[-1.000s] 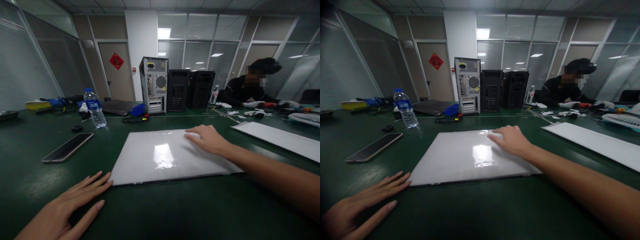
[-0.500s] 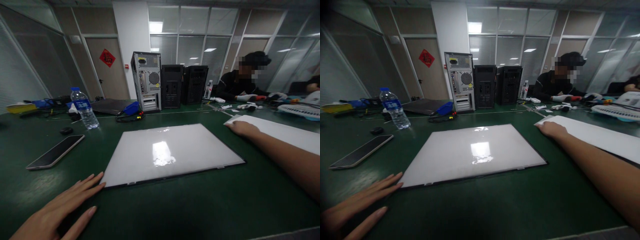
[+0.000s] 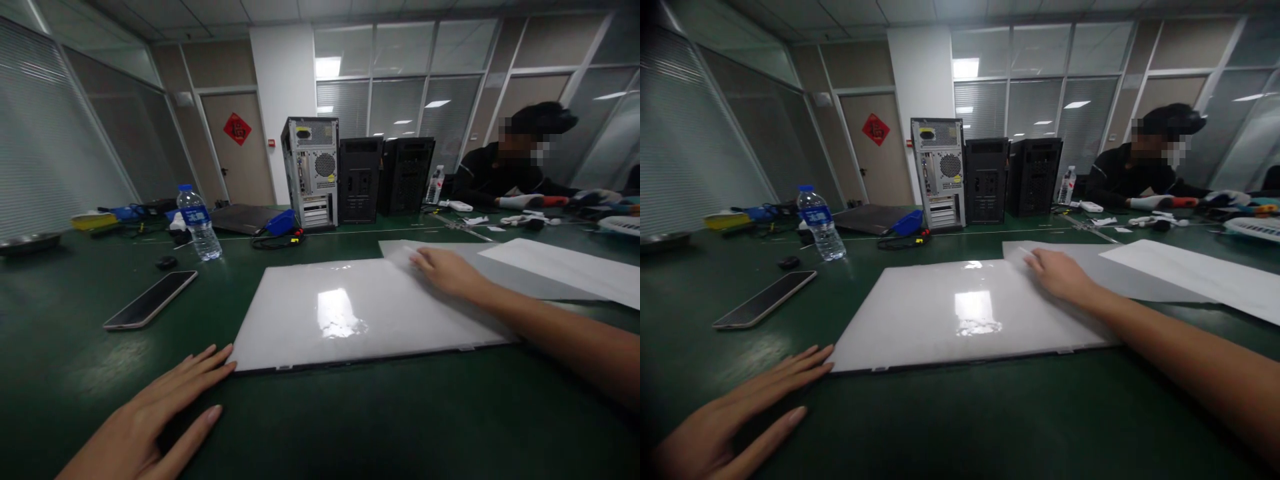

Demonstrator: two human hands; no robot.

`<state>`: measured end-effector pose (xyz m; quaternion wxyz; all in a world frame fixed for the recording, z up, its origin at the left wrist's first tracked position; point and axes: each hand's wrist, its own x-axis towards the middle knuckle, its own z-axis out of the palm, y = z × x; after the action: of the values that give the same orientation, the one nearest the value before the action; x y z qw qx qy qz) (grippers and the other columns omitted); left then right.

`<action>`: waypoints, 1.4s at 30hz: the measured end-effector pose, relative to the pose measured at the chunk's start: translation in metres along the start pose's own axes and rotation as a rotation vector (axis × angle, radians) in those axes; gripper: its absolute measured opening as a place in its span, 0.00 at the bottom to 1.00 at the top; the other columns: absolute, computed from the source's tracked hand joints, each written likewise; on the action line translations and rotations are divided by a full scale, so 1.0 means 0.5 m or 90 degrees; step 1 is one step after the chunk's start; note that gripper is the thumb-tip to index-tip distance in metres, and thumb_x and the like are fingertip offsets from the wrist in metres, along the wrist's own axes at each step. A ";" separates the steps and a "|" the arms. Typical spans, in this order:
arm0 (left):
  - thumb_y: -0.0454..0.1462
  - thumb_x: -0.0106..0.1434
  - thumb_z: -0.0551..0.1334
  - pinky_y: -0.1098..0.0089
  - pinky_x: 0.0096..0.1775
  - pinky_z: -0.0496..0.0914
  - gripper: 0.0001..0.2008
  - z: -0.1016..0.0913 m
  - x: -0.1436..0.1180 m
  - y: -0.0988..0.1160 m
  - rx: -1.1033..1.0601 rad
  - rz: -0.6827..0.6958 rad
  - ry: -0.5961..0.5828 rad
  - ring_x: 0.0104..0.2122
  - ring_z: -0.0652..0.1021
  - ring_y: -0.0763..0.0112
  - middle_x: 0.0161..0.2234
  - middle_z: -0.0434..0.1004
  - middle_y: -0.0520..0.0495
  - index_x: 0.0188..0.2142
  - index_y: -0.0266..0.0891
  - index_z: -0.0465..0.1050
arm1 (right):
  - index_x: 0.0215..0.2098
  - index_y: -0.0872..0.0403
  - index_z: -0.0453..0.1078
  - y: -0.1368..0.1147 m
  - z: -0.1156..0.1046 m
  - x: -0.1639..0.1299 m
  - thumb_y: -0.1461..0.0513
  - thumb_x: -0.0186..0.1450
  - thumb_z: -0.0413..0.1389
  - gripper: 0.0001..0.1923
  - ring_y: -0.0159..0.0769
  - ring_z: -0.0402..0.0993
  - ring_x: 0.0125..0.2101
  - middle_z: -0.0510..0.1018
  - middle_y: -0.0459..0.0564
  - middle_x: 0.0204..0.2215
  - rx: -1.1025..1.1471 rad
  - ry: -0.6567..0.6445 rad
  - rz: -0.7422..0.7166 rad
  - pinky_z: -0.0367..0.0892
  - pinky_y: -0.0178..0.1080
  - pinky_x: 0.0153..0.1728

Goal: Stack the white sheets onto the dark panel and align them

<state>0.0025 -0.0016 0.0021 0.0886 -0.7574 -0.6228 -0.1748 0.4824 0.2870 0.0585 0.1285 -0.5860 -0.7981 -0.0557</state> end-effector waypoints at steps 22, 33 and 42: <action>0.50 0.68 0.61 0.45 0.58 0.68 0.25 -0.014 -0.004 0.012 -0.013 0.002 0.019 0.62 0.71 0.51 0.64 0.69 0.54 0.64 0.61 0.67 | 0.42 0.55 0.80 -0.052 -0.019 -0.046 0.46 0.71 0.42 0.30 0.58 0.80 0.37 0.82 0.63 0.38 -0.169 -0.006 -0.079 0.73 0.58 0.36; 0.50 0.68 0.61 0.47 0.56 0.71 0.23 -0.031 0.006 0.032 -0.001 0.009 0.028 0.60 0.73 0.52 0.63 0.71 0.55 0.63 0.61 0.69 | 0.61 0.45 0.72 -0.145 -0.018 -0.098 0.48 0.72 0.49 0.24 0.46 0.68 0.61 0.71 0.48 0.62 0.186 -0.100 -0.396 0.63 0.53 0.63; 0.50 0.69 0.59 0.46 0.53 0.73 0.22 -0.049 0.016 0.045 0.023 0.034 0.031 0.58 0.76 0.51 0.62 0.72 0.54 0.62 0.61 0.70 | 0.49 0.50 0.79 -0.124 -0.006 -0.080 0.48 0.72 0.48 0.23 0.49 0.78 0.49 0.82 0.54 0.49 0.110 0.023 -0.327 0.71 0.56 0.53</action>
<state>0.0218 -0.0075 0.0295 0.1218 -0.7678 -0.6030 -0.1793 0.4352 0.2305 0.0545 0.1739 -0.3500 -0.9200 -0.0285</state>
